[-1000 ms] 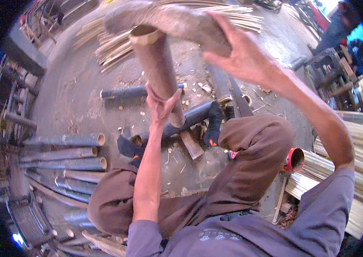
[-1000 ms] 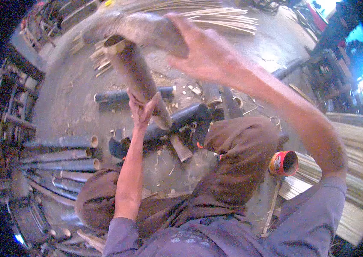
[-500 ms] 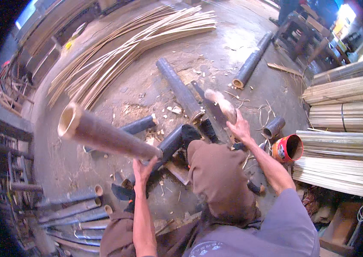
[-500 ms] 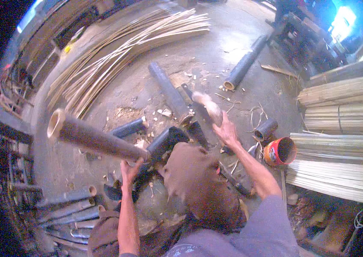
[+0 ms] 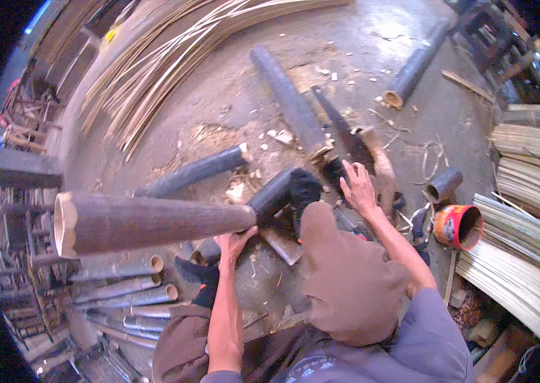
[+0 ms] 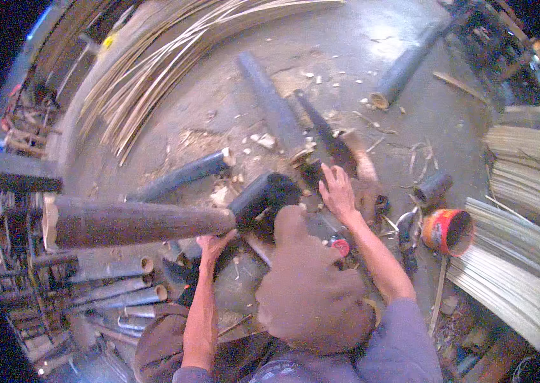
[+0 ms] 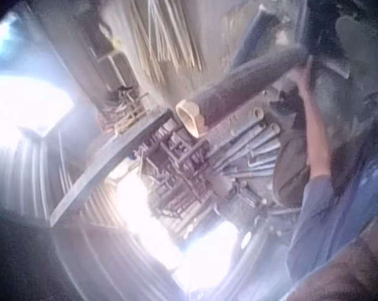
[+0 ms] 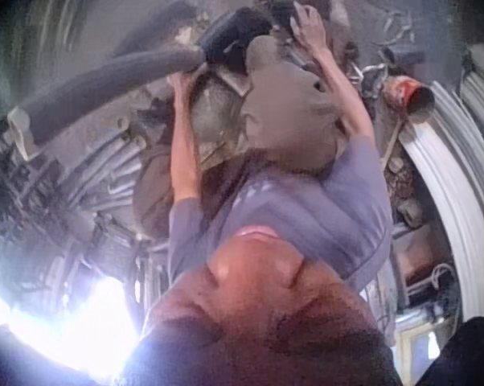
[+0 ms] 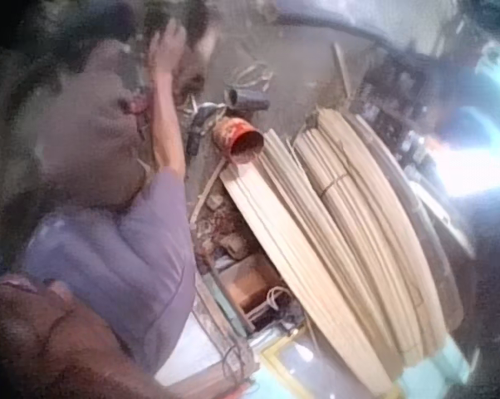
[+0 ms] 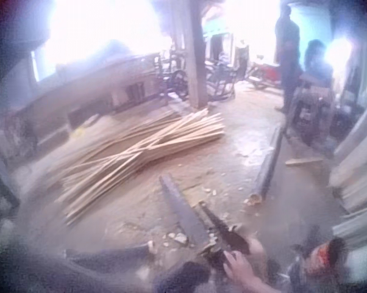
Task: The person sits on the floor and repeatedly sharpens the ends of bamboo poles using a curved blade. They hold each pole, scrape the blade along the cut end to smooth it, then place the pole aside. The person handles multiple bamboo poles one at a time, occasionally inspecting the cut ends.
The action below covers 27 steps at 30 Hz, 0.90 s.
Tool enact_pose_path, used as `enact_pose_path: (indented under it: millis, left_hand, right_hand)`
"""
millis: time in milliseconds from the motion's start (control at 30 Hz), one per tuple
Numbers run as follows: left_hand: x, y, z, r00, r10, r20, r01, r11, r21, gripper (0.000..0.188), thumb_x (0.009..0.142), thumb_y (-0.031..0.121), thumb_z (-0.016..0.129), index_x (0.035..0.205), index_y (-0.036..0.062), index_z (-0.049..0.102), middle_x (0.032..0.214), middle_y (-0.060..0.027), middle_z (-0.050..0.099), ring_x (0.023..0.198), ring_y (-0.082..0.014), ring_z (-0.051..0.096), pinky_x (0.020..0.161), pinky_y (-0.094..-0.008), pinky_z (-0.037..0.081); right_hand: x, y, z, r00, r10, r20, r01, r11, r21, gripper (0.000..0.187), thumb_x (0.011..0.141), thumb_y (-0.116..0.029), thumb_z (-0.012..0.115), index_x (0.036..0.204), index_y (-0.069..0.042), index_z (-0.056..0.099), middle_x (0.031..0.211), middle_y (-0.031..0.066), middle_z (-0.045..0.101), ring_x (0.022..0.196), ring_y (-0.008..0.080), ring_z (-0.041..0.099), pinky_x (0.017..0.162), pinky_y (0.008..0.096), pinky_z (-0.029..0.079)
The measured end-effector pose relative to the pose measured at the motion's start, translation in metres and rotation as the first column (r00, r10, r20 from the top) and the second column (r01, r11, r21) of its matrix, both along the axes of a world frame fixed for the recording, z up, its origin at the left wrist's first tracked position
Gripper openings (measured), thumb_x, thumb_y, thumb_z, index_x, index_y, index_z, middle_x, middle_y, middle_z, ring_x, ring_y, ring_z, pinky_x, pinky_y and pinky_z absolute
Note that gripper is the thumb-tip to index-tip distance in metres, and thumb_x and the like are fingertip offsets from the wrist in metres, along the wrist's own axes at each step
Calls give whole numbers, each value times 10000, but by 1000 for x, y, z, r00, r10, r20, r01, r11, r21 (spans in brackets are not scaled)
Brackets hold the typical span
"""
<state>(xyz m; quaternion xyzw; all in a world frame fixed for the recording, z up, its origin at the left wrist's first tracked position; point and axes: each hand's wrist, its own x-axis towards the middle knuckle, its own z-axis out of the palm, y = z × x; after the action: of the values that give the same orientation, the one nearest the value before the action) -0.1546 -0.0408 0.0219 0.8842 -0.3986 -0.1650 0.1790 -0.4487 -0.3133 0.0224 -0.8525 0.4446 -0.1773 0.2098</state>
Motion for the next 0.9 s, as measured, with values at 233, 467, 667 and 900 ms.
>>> enact_pose_path:
  millis: [233,467,667,900]
  left_hand:
    - [-3,3,-6,999,31,-12,-32,993,-114,511,668,522,798,1051,191,731,1071,-15,705,1144,-255,570,1042,-490,284]
    - [8,17,-7,989,24,-143,-37,995,-93,747,619,479,793,1261,166,573,1372,-100,498,1301,-296,395,1106,-491,186]
    - [15,27,-1,885,-31,-465,-265,788,-556,242,783,113,610,999,44,698,935,-101,687,903,-237,634,837,-299,467]
    - [-22,46,6,170,106,-980,-974,-131,-183,173,887,127,549,836,38,688,796,-56,668,649,-114,599,593,-241,463]
  right_hand:
    - [44,-20,-25,960,-96,-264,167,951,261,803,842,-305,664,1470,-84,215,1178,263,545,1025,452,588,859,521,490]
    - [30,-8,113,986,-72,153,27,960,278,786,785,-269,750,1400,-40,318,1199,236,571,1050,384,603,891,468,482]
    - [-40,0,303,635,-271,724,294,951,98,522,871,-215,711,1295,-110,424,1171,99,541,1051,191,556,880,304,455]
    - [-49,112,363,587,-88,804,12,995,101,420,919,-191,609,1297,-126,438,1185,112,541,1046,213,580,882,324,506]
